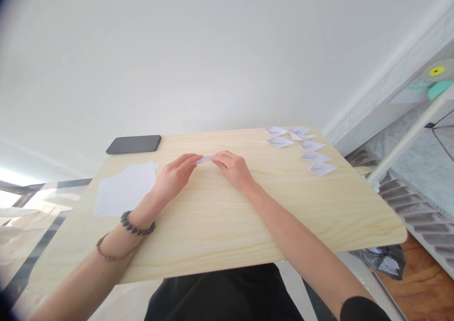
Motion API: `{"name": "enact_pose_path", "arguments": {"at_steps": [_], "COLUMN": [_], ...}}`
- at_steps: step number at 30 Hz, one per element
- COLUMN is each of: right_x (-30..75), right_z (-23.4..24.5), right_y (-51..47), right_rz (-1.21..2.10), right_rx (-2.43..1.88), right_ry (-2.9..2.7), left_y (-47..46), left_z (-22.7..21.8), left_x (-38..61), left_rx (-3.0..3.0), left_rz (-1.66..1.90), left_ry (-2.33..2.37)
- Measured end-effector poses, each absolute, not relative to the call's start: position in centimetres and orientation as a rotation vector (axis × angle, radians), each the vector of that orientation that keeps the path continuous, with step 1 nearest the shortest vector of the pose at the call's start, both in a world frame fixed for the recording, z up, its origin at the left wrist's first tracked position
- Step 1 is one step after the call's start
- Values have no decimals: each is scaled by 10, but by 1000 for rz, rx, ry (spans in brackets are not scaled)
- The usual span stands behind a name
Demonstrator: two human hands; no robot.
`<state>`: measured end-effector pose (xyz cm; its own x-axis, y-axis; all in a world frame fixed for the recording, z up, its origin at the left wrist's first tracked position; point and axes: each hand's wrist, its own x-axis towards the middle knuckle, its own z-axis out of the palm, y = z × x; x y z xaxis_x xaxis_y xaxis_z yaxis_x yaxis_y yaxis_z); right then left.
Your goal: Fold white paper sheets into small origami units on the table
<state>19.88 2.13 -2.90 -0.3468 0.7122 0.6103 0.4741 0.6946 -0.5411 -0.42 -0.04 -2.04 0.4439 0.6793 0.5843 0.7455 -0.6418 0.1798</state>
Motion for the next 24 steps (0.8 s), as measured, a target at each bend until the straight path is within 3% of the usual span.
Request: {"name": "enact_pose_path", "arguments": {"at_steps": [12, 24], "right_x": [198, 195], "right_z": [-27, -24], "right_y": [18, 17], "right_rz": [339, 239], "right_rx": [-883, -681], "right_ry": [-1945, -1997], "left_y": [-5, -10], "left_z": [-12, -4], "left_x": [-1, 10], "left_rx": [-2559, -2747], "left_rz": [-913, -1528], "left_ry": [-1398, -1833]}}
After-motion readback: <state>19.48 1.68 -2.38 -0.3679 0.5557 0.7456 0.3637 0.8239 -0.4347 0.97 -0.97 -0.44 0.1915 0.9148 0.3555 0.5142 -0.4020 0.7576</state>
